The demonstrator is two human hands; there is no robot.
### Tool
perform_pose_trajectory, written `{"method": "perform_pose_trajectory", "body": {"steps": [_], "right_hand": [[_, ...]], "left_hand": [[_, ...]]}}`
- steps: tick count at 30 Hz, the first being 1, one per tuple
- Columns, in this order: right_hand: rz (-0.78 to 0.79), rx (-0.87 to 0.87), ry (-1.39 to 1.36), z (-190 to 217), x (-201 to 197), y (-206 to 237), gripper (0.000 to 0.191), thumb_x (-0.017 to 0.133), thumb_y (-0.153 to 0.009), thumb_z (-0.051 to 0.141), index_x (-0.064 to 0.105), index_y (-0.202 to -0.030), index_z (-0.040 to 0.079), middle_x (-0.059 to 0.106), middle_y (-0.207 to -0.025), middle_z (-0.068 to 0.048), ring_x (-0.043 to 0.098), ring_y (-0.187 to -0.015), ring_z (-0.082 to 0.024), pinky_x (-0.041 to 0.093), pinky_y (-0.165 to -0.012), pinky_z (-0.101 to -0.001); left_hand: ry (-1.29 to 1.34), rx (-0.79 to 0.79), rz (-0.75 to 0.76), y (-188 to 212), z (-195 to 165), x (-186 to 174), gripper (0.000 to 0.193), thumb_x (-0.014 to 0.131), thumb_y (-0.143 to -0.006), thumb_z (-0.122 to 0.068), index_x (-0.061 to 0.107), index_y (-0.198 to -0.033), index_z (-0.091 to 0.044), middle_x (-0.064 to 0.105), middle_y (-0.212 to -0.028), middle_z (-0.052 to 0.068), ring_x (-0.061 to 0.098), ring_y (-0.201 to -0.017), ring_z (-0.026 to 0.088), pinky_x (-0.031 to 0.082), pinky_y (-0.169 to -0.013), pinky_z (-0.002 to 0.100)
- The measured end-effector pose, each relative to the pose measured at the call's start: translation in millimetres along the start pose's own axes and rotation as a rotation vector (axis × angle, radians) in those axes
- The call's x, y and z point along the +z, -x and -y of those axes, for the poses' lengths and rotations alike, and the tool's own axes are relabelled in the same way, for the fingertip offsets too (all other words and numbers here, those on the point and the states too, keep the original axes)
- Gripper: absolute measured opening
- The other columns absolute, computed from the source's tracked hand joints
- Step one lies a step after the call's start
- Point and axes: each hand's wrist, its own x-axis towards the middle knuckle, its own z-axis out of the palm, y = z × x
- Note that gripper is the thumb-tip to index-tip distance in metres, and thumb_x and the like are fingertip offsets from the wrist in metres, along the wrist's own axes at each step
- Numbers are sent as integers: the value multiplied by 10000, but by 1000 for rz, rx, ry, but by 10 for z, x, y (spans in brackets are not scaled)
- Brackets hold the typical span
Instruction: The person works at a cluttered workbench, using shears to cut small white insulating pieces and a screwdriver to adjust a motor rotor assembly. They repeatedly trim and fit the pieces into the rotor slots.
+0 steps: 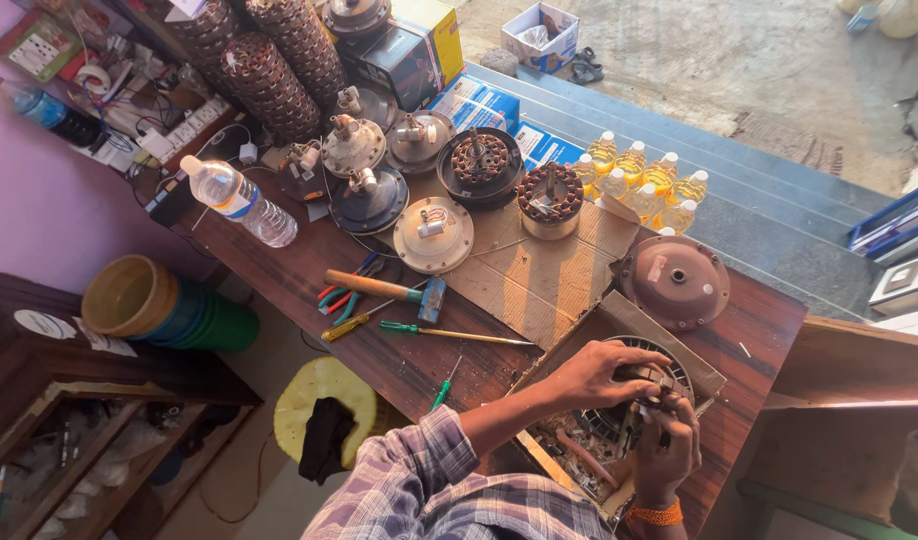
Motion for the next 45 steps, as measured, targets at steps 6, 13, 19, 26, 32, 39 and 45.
{"method": "perform_pose_trajectory", "body": {"steps": [6,13,19,26,32,39,45], "right_hand": [[17,-119,-39,179,31,-41,99,653,-993,-52,573,-976,3,679,-1169,-229,713,-1062,-352,609,-919,-443],[-25,-171,-70,218,36,-36,200,755,-946,-57,574,-913,22,680,-1084,-196,738,-974,-323,643,-833,-440],[7,-150,-64,264,-4,-70,168,749,-902,-88,611,-913,7,685,-1075,-179,756,-961,-300,653,-829,-409],[-12,-152,-123,262,40,-42,230,791,-898,-80,580,-912,8,668,-1064,-170,757,-973,-301,666,-837,-405],[-22,-182,-89,210,49,-41,230,798,-887,-54,582,-896,24,667,-1039,-143,758,-943,-305,675,-804,-401],[-114,293,-308,565,-264,-131,139,702,-993,-6,567,-1017,14,697,-1161,-168,716,-1009,-201,599,-853,-306],[-49,188,-58,677,-347,-336,168,763,-975,-61,633,-1043,20,712,-1056,-160,689,-934,-187,572,-773,-289]], "left_hand": [[-42,-130,18,144,-223,-150,347,759,-870,-218,744,-1212,-164,760,-1060,89,715,-1001,267,569,-900,377],[142,-278,145,81,-424,-272,247,713,-867,-138,726,-1106,-78,758,-1000,102,718,-960,260,557,-884,381],[45,-351,157,39,-566,-295,242,763,-862,-168,715,-1072,-57,754,-977,108,725,-931,254,563,-845,374],[90,-284,201,4,-479,-251,222,741,-885,-153,658,-1073,-71,778,-1094,91,730,-975,265,576,-875,382],[-132,-163,224,30,-541,-294,267,769,-869,-132,569,-1037,-77,763,-1241,20,630,-979,315,490,-910,454],[-233,-169,212,-11,-587,-264,280,741,-922,-218,546,-1084,-100,724,-1275,-39,635,-1004,303,520,-877,437],[-289,-96,240,-36,-552,-276,319,725,-913,-248,547,-1129,-95,712,-1269,-38,626,-969,283,522,-861,428]]}}
